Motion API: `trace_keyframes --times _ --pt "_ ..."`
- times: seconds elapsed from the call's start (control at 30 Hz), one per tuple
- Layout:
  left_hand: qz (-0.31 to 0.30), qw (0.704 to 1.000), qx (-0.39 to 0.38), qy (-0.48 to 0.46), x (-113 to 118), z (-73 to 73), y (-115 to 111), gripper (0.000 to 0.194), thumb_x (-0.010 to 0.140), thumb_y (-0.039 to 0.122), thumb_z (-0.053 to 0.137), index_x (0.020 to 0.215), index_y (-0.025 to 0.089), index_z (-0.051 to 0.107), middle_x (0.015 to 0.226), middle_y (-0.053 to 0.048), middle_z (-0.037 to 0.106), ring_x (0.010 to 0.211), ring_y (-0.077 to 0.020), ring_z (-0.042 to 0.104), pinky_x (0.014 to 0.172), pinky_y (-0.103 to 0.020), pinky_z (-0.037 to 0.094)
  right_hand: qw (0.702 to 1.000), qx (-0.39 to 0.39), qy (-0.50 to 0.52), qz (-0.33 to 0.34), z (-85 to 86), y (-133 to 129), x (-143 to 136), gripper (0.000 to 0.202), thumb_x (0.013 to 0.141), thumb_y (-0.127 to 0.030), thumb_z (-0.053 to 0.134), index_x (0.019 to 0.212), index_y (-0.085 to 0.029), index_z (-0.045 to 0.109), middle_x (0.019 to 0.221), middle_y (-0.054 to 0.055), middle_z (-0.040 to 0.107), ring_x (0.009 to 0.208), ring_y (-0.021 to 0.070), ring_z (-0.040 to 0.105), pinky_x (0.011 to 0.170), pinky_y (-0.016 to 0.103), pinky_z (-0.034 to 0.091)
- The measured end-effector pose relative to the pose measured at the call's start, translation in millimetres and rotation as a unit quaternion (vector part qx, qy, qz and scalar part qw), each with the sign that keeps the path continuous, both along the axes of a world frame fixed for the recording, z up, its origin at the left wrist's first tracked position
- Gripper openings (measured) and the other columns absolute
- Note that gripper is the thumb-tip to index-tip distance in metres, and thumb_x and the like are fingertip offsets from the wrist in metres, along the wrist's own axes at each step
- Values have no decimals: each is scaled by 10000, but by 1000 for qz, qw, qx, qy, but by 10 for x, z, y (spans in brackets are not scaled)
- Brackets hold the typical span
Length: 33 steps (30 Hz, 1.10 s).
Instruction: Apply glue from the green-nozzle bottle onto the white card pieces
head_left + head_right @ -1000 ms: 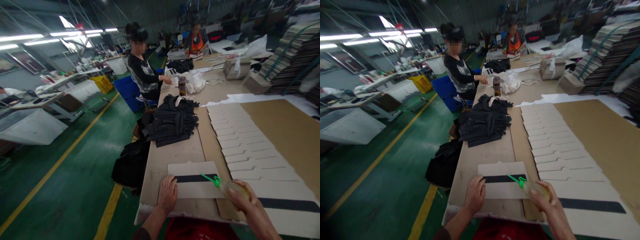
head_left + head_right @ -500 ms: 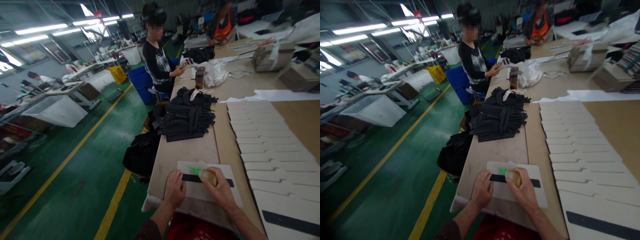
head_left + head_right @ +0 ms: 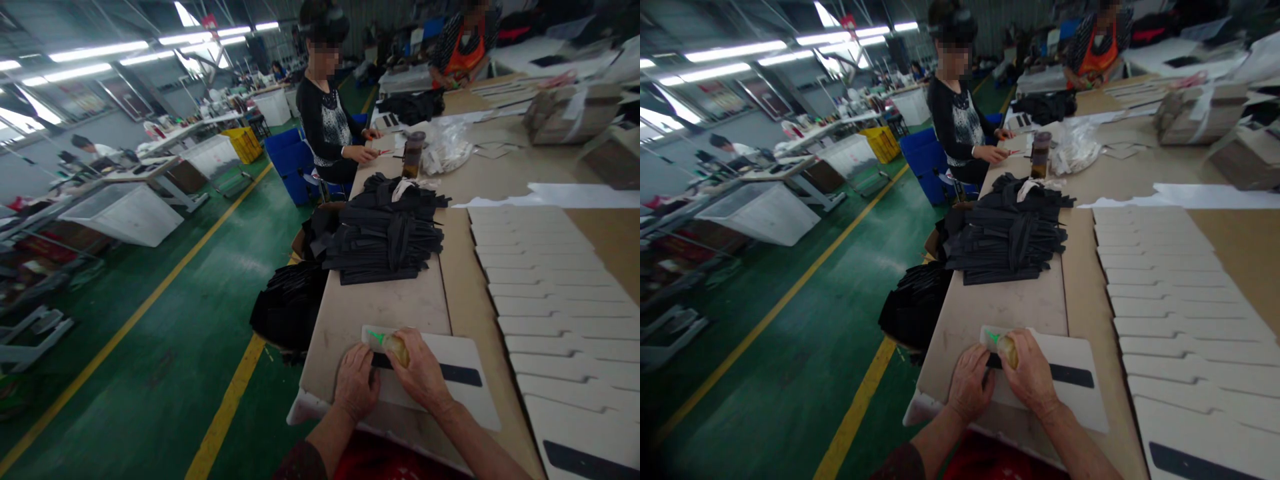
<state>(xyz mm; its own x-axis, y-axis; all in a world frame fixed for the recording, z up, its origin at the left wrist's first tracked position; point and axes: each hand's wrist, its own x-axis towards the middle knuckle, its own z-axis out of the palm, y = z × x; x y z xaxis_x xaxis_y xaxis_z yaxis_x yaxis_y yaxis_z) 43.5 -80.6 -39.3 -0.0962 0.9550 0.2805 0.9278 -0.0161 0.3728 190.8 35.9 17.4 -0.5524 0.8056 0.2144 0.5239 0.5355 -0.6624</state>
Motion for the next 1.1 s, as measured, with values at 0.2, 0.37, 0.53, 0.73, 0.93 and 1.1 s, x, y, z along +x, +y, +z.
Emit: trace_keyframes --times 0.2,0.37,0.53,0.73,0.93,1.1 --pt "3 1000 -2 -11 0 13 9 446 844 184 514 1282 101 526 1317 -150 560 1256 -287 482 1079 -494 443 999 30 -27 27 12 10 -56 241 882 -266 539 1111 -196 508 1104 76 568 1073 196 520 982 377 490" --pt "6 1000 -2 -14 0 30 23 442 840 184 503 1274 104 529 1299 -146 572 1244 -294 490 1063 -501 455 997 33 -47 45 82 27 -70 246 858 -189 530 1104 -202 528 1126 71 569 1077 204 512 968 366 484" --pt "10 1000 -1 -17 11 36 33 435 843 179 504 1273 114 526 1300 -139 572 1242 -300 486 1061 -514 451 995 19 -85 49 170 69 -52 198 876 -186 495 1068 -203 541 1092 66 567 1027 195 509 927 338 477" --pt "8 1000 -4 -20 16 53 32 443 826 172 514 1265 110 525 1285 -143 573 1227 -303 490 1053 -519 452 992 9 -112 57 239 91 -144 174 904 -212 455 1039 -202 565 1064 60 569 1023 190 504 917 320 459" --pt "6 1000 -10 -24 14 73 29 428 842 182 515 1265 119 521 1291 -142 566 1234 -302 484 1060 -519 442 989 -14 -135 62 311 118 -181 191 894 -206 452 1045 -199 568 1055 61 561 1003 186 507 891 303 441" --pt "4 1000 -14 -27 16 72 26 434 829 175 524 1260 124 524 1296 -133 564 1240 -304 476 1064 -519 439 985 -22 -156 64 369 117 -213 183 908 -218 428 1029 -203 564 1050 55 560 990 190 510 861 306 423"
